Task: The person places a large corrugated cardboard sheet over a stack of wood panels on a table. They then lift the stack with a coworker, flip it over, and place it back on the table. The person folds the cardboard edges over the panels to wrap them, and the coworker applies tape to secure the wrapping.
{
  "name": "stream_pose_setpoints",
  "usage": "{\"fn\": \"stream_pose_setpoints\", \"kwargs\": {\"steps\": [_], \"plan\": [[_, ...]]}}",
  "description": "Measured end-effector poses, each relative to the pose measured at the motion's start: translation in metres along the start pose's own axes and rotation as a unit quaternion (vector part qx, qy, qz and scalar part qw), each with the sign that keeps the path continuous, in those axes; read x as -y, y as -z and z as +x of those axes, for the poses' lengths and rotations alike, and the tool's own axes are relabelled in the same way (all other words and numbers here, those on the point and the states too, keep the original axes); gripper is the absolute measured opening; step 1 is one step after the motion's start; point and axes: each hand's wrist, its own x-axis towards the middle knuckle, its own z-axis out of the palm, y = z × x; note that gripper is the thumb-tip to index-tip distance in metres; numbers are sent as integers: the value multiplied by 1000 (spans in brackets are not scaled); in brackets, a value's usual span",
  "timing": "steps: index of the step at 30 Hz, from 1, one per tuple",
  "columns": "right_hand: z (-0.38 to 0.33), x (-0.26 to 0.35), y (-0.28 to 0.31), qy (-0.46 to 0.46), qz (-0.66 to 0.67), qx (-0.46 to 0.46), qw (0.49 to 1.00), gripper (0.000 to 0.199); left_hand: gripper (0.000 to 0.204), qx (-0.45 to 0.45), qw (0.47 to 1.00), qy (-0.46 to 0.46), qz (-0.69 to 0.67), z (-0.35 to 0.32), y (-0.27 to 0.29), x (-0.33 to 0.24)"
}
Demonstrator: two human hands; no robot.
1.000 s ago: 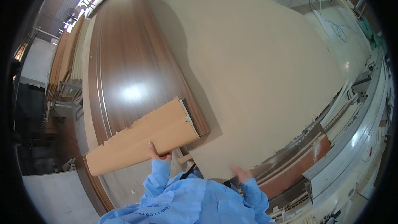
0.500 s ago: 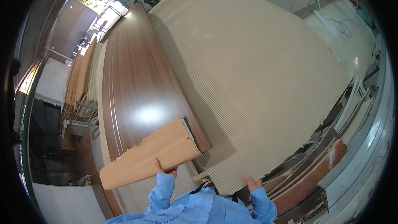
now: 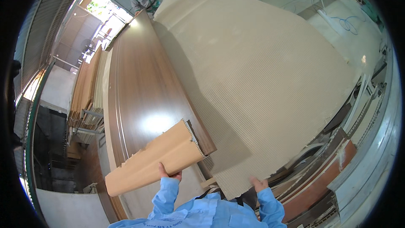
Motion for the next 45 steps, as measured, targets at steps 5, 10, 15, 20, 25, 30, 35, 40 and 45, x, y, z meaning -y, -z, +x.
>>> {"fn": "stream_pose_setpoints", "kwargs": {"steps": [5, 10, 15, 20, 25, 30, 35, 40, 45], "plan": [[-12, -10, -8, -56, -28, 16, 998, 39, 69, 14, 1000, -7, 9, 6, 4, 0], [-22, -16, -24, -37, -7, 24, 999, 42, 69, 5, 1000, 0, 7, 11, 6, 1], [-29, -9, -30, -35, -2, 36, 999, 45, 68, 12, 1000, -4, 21, 18, 8, 1], [-29, -6, -33, -32, -2, 19, 999, 42, 67, 30, 999, -9, 22, 20, 10, 1], [-25, -8, -32, -70, -1, 17, 997, 45, 66, 26, 1000, 7, 9, 19, 8, 2], [-29, -10, -32, -29, 23, 23, 999, 44, 66, 31, 999, 0, 12, 16, 7, 3], [-30, -8, -33, -30, 8, 25, 999, 44, 68, 12, 1000, 13, 15, 13, 6, 2], [-27, -12, -33, -37, 15, 29, 999, 49, 70, 16, 1000, 16, 21, 18, 6, 1], [-27, -19, -35, -7, 19, -3, 1000, 48, 72, 10, 1000, 23, 17, 23, 10, 0]]}}
